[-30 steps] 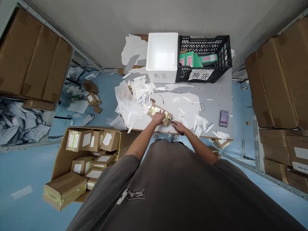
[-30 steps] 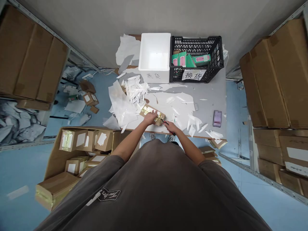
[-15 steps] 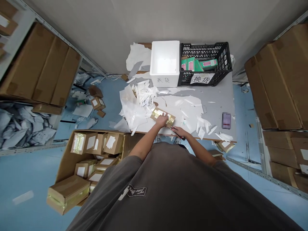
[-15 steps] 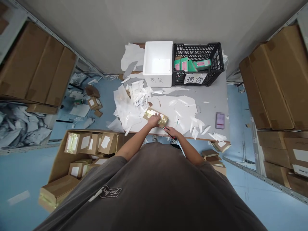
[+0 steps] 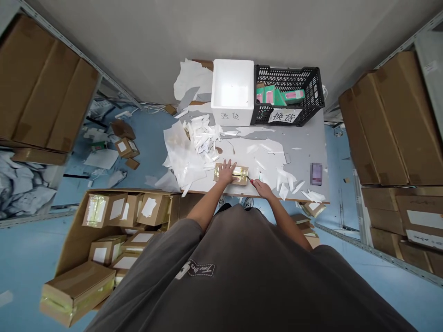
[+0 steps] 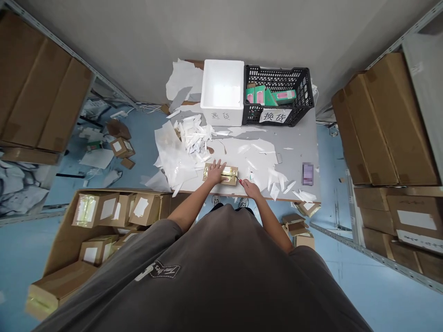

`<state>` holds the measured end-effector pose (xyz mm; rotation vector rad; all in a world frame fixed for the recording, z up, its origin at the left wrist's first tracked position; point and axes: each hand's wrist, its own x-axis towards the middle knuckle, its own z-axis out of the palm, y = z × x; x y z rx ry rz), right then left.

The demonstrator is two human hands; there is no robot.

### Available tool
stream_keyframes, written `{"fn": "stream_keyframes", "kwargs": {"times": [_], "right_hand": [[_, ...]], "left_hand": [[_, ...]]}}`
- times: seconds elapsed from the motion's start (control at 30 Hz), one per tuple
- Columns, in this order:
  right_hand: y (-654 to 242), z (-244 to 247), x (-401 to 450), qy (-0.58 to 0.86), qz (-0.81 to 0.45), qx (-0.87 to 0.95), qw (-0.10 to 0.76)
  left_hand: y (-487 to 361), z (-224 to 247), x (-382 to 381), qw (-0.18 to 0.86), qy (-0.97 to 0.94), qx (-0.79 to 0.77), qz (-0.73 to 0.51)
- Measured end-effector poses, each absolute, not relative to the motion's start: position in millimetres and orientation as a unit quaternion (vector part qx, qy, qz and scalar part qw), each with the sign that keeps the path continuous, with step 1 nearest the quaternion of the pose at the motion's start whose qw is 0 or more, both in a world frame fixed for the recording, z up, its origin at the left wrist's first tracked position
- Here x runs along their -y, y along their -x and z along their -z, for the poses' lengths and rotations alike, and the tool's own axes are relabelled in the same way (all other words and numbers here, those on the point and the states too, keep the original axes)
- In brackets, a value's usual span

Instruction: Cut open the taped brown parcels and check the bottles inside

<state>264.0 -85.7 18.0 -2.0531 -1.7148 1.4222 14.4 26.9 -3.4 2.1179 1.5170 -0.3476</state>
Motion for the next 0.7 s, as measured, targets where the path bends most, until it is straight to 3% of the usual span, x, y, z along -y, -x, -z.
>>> {"fn": "stream_keyframes", "kwargs": {"times": [0.23,0.5,0.7], "right_hand": [[-262,-30,67,0.647,-0.376,0.664,-0.018],[-254,-33,52,0.672,-0.418,0.610,0.029],[-283,-31,58,0.700,-0.412,0.582,0.026]], "left_hand": [[-12,10,-14,0.218,-0.812,-0.535,0.081],[-8,26,-6,0.202,-0.828,-0.524,0.004],[-9,24,-6,0.224,-0.819,-0.529,0.011]]}}
